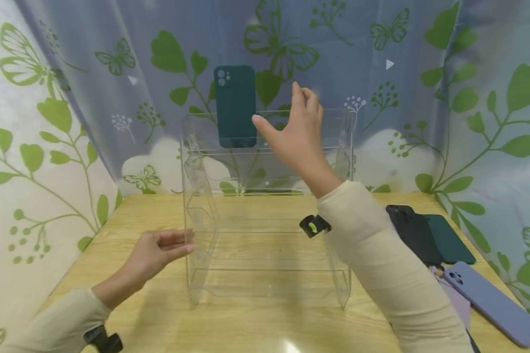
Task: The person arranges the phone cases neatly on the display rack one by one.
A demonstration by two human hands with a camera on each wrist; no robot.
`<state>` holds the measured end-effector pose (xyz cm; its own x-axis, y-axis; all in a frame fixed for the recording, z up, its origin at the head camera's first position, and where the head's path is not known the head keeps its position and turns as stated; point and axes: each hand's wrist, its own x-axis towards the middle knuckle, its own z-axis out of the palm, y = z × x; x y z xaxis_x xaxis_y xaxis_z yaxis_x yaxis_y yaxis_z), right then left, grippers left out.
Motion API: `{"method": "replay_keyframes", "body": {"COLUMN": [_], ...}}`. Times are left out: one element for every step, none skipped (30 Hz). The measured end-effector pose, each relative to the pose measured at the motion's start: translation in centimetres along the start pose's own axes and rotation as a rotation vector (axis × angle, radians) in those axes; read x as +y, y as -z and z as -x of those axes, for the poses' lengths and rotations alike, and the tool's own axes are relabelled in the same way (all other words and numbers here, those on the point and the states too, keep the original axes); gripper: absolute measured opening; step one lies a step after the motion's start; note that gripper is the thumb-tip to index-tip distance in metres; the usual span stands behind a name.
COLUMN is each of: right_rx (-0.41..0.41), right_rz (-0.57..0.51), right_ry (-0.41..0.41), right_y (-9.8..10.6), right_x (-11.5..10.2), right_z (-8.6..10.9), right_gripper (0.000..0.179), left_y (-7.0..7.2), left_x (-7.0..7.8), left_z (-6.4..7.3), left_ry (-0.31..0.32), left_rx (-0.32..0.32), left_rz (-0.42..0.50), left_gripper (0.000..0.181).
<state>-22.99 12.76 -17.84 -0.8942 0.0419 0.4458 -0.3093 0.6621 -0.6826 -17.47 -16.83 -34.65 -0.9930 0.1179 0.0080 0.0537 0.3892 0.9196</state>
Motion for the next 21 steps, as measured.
{"method": "replay_keyframes", "body": {"right_rx": [0.002, 0.007, 0.009, 0.009, 0.008, 0.007, 0.008, 0.010, 0.012, 0.015, 0.019, 0.024, 0.028, 0.032, 0.035, 0.038, 0.044, 0.047, 0.052, 0.057, 0.059], "right_rz": [-0.008, -0.014, -0.022, -0.027, -0.033, -0.032, -0.028, -0.024, -0.023, -0.019, -0.015, -0.006, 0.000, 0.006, 0.012, 0.019, 0.029, 0.033, 0.045, 0.051, 0.053], "right_ry": [-0.004, -0.003, -0.003, -0.005, -0.009, -0.015, -0.023, -0.032, -0.041, -0.049, -0.057, -0.066, -0.072, -0.080, -0.090, -0.102, -0.113, -0.121, -0.129, -0.142, -0.153], "right_y": [0.5, 0.9, 1.4, 1.9, 2.3, 2.8, 3.2, 3.6, 3.9, 4.3, 4.6, 5.0, 5.3, 5.6, 6.0, 6.3, 6.6, 6.9, 7.2, 7.5, 7.8], "right_x": [0.3, 0.6, 0.9, 1.3, 1.6, 1.9, 2.2, 2.6, 2.9, 3.3, 3.6, 4.0, 4.4, 4.8, 5.2, 5.7, 6.2, 6.7, 7.3, 7.8, 8.4], "right_z": [0.2, 0.5, 0.7, 0.9, 1.1, 1.4, 1.6, 1.8, 2.0, 2.3, 2.5, 2.7, 3.0, 3.2, 3.5, 3.8, 4.1, 4.4, 4.7, 5.0, 5.4], "right_gripper": [0.092, 0.092, 0.092, 0.093, 0.093, 0.093, 0.094, 0.094, 0.095, 0.095, 0.095, 0.095, 0.094, 0.094, 0.094, 0.094, 0.094, 0.093, 0.093, 0.093, 0.092], "left_y": [0.0, 0.0, 0.0, 0.0, 0.0, 0.0, 0.0, 0.0, 0.0, 0.0, 0.0, 0.0, 0.0, 0.0, 0.0, 0.0, 0.0, 0.0, 0.0, 0.0, 0.0], "left_x": [0.0, 0.0, 0.0, 0.0, 0.0, 0.0, 0.0, 0.0, 0.1, 0.1, 0.1, 0.1, 0.1, 0.2, 0.2, 0.2, 0.2, 0.3, 0.3, 0.3, 0.2], "left_z": [0.0, 0.0, 0.0, 0.0, 0.0, 0.0, 0.0, 0.0, 0.0, 0.0, 0.0, 0.1, 0.1, 0.1, 0.1, 0.1, 0.1, 0.1, 0.1, 0.1, 0.1], "left_ry": [-0.002, -0.003, -0.006, -0.007, -0.009, -0.011, -0.012, -0.011, -0.009, -0.007, -0.004, -0.002, 0.001, 0.003, 0.003, 0.003, 0.001, -0.001, -0.003, -0.006, -0.008], "left_rx": [-0.001, -0.003, -0.004, -0.006, -0.006, -0.006, -0.006, -0.006, -0.006, -0.007, -0.007, -0.007, -0.008, -0.008, -0.008, -0.009, -0.010, -0.011, -0.012, -0.013, -0.013], "left_rz": [0.002, 0.003, 0.004, 0.006, 0.007, 0.010, 0.010, 0.009, 0.007, 0.006, 0.005, 0.003, 0.000, -0.001, 0.000, 0.001, 0.002, 0.003, 0.004, 0.005, 0.006], "left_gripper": [0.046, 0.046, 0.046, 0.046, 0.046, 0.046, 0.046, 0.046, 0.046, 0.046, 0.046, 0.046, 0.046, 0.046, 0.046, 0.046, 0.046, 0.046, 0.045, 0.045, 0.045]}}
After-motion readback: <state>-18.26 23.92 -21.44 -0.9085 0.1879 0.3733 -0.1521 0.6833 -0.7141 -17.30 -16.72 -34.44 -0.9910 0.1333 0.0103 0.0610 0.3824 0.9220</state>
